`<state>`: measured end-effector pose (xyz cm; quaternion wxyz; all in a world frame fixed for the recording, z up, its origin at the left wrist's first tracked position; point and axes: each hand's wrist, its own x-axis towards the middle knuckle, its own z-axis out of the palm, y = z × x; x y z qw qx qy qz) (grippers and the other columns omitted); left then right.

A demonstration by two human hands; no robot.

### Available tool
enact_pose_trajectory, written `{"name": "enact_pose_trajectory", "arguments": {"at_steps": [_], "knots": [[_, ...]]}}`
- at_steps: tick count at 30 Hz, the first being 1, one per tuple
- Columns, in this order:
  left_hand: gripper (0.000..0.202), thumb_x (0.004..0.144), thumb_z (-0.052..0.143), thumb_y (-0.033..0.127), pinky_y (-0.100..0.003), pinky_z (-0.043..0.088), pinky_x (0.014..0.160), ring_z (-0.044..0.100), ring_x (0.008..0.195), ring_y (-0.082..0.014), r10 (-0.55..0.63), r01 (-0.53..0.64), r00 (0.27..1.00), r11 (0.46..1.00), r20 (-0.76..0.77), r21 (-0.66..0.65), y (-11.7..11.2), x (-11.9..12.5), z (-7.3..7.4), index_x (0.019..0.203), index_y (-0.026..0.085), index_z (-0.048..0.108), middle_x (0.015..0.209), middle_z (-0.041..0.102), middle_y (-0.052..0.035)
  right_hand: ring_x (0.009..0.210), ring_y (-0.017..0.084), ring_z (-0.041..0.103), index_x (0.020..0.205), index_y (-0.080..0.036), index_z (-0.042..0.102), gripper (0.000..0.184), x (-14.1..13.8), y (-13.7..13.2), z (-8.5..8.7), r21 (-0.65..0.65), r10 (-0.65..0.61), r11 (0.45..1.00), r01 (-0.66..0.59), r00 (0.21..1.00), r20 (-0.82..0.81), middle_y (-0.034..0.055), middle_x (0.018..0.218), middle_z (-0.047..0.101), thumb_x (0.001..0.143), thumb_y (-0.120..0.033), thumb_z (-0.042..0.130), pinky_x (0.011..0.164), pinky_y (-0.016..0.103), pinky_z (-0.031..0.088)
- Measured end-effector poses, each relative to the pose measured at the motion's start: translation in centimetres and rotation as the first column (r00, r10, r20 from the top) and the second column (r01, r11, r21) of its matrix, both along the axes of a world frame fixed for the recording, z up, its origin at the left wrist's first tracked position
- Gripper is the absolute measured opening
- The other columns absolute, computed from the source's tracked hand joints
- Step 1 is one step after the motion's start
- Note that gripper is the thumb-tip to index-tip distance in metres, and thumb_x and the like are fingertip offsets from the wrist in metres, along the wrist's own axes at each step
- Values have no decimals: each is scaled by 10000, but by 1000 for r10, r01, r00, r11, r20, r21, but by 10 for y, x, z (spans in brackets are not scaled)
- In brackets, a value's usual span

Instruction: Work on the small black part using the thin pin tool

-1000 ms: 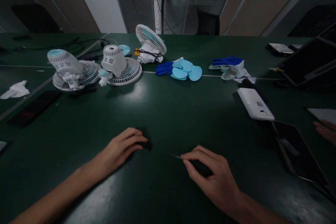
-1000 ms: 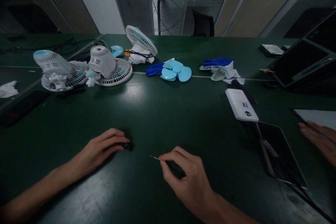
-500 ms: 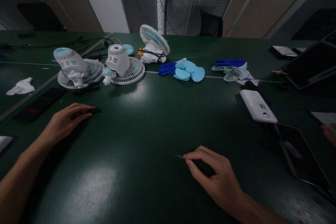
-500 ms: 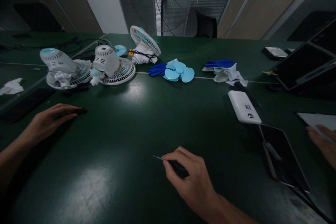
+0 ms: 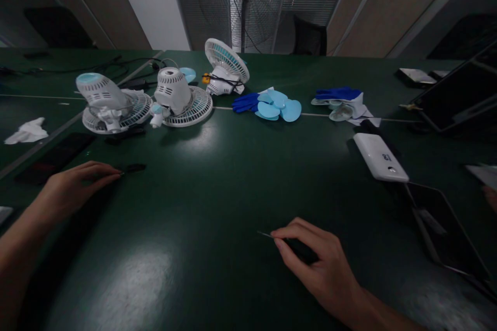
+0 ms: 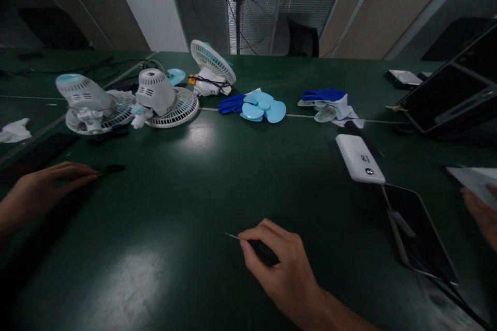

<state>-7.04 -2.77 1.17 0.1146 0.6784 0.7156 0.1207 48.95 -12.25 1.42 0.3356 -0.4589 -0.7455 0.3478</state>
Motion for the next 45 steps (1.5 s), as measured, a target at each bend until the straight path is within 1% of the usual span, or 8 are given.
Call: {"name": "enact_pose_trajectory", "arguments": {"at_steps": [5, 12, 19, 28, 33, 36, 40, 45], "knots": [[627, 780, 574, 709, -290, 567, 766, 735, 879, -245, 214, -211, 975, 976, -56, 59, -4, 15, 5, 1148, 228, 739, 1086, 782, -54, 743, 152, 701, 1021, -236, 734, 144, 0, -1, 0, -16, 5, 1000, -5, 1000, 3, 6, 869, 721, 981, -178, 608, 663, 277, 523], [670, 733, 655, 697, -424, 525, 1045, 699, 1096, -308, 250, -284, 934, 953, 253, 104, -11, 59, 27, 1170, 193, 719, 1191, 758, -71, 736, 160, 700, 1006, -234, 735, 148, 0, -1, 1, -18, 1, 1000, -1, 1000, 5, 10, 855, 720, 980, -179, 600, 662, 285, 519], [796, 725, 625, 753, -434, 557, 997, 727, 1020, -313, 227, -254, 943, 963, 244, 85, -8, 59, 20, 1261, 169, 695, 1135, 770, -98, 729, 155, 703, 999, -236, 740, 152, -2, 1, 1, -3, -3, 1000, 3, 1000, 4, 6, 848, 721, 970, -169, 607, 657, 278, 520], [701, 746, 674, 741, -405, 551, 1001, 746, 979, -277, 251, -280, 936, 955, 249, 92, -10, 66, 17, 1202, 209, 720, 1025, 788, -49, 705, 148, 697, 993, -237, 744, 152, -1, -2, 1, 22, -5, 1000, 5, 1000, -5, 3, 822, 710, 966, -160, 615, 640, 276, 512], [611, 816, 646, 713, -397, 504, 1063, 694, 1077, -276, 9, -49, 984, 973, 178, 224, -5, 55, 8, 1149, 210, 742, 1214, 720, -77, 700, 160, 691, 994, -229, 746, 160, -1, 0, 0, 30, -3, 1000, 2, 1000, 16, 17, 825, 713, 974, -173, 597, 631, 287, 513], [549, 846, 655, 664, -381, 463, 1114, 665, 1141, -265, -81, 44, 983, 975, 165, 217, -1, 52, 3, 1142, 209, 742, 1273, 690, -76, 707, 162, 696, 995, -232, 748, 165, -1, 0, 0, 20, 3, 1000, -3, 1000, 19, 17, 829, 716, 974, -173, 595, 640, 284, 522], [597, 825, 666, 674, -381, 478, 1100, 671, 1149, -277, -47, 23, 967, 995, 249, 99, 2, 53, 1, 1186, 201, 720, 1277, 710, -82, 717, 164, 697, 1001, -233, 748, 163, -1, 0, 0, 9, -1, 1000, 1, 1000, 22, 20, 835, 717, 979, -183, 595, 643, 283, 525], [654, 793, 673, 700, -377, 494, 1079, 681, 1145, -289, 40, -67, 964, 993, 262, 96, 1, 53, -1, 1203, 193, 719, 1259, 733, -77, 682, 155, 689, 988, -231, 747, 159, -1, 0, 1, 17, -3, 1000, 2, 1000, 25, 12, 811, 711, 972, -175, 600, 619, 280, 515]]}}
